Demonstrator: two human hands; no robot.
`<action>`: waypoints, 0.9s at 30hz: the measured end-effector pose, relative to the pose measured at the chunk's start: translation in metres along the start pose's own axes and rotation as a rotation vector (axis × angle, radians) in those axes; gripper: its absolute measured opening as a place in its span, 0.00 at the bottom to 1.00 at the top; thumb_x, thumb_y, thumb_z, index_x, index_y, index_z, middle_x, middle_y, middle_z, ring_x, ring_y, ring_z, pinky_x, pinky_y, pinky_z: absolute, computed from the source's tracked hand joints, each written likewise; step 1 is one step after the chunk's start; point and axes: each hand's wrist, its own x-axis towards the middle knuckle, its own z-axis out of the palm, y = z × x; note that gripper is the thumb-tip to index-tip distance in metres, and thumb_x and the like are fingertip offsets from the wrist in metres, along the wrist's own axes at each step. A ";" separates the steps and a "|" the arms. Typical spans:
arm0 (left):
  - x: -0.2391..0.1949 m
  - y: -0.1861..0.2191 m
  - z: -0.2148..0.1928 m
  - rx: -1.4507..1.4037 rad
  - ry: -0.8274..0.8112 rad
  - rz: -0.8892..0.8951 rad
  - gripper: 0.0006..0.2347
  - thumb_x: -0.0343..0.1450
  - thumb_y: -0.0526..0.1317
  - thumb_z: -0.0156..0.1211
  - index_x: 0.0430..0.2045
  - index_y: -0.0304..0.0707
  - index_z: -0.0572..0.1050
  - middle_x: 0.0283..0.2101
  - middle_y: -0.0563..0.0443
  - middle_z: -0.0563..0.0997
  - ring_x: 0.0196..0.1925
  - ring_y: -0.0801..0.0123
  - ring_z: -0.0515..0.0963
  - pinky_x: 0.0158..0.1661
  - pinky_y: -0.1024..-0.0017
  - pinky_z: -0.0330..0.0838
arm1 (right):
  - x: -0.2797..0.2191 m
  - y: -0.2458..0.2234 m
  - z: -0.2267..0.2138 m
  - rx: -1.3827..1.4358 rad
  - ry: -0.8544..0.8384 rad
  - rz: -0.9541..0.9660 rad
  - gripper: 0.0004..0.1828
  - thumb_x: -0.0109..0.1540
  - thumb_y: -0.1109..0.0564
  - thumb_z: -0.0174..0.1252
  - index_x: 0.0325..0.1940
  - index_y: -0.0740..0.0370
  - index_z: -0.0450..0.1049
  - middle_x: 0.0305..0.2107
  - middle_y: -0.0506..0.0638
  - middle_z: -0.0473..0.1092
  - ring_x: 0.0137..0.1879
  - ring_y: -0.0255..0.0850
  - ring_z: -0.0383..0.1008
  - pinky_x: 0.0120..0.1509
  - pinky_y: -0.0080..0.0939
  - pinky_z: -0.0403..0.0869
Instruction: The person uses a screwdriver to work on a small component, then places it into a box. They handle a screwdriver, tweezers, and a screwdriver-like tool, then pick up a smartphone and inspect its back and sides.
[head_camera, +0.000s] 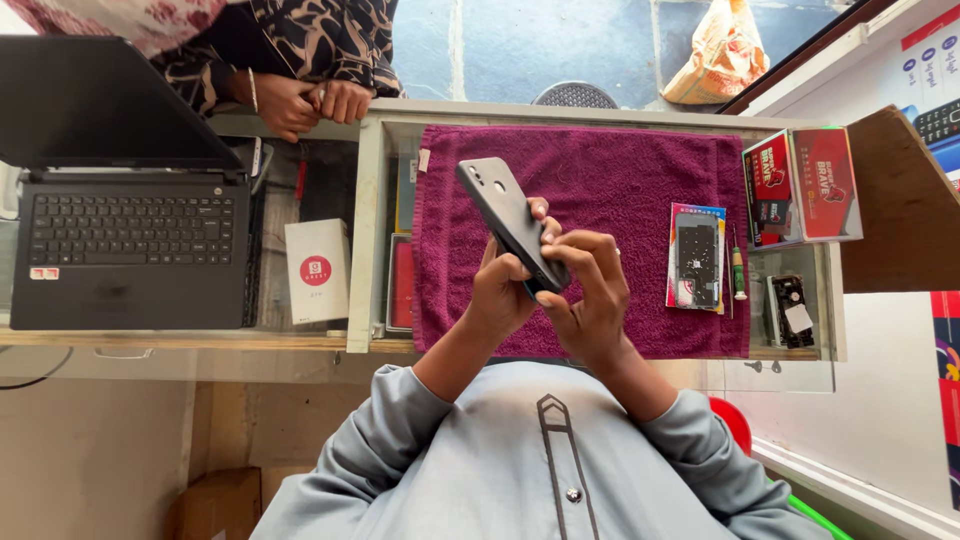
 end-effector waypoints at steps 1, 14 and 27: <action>0.000 0.001 0.003 0.046 -0.004 0.003 0.30 0.60 0.30 0.48 0.62 0.27 0.60 0.49 0.41 0.68 0.57 0.63 0.72 0.60 0.70 0.72 | -0.002 -0.001 0.001 0.026 -0.004 0.040 0.34 0.68 0.30 0.54 0.54 0.65 0.74 0.51 0.56 0.67 0.54 0.47 0.73 0.56 0.45 0.76; -0.024 -0.001 -0.047 0.627 0.178 -0.186 0.22 0.75 0.22 0.48 0.68 0.27 0.61 0.46 0.41 0.78 0.41 0.72 0.81 0.37 0.76 0.80 | -0.001 0.008 -0.019 0.388 -0.212 0.624 0.53 0.50 0.56 0.73 0.74 0.64 0.53 0.57 0.63 0.69 0.62 0.49 0.76 0.64 0.45 0.78; -0.046 0.023 -0.018 0.673 0.240 -0.292 0.24 0.72 0.28 0.53 0.65 0.28 0.59 0.48 0.38 0.80 0.45 0.60 0.85 0.38 0.57 0.83 | -0.001 0.085 -0.076 0.263 -0.117 0.400 0.58 0.61 0.45 0.71 0.84 0.67 0.46 0.73 0.63 0.58 0.77 0.52 0.64 0.80 0.45 0.67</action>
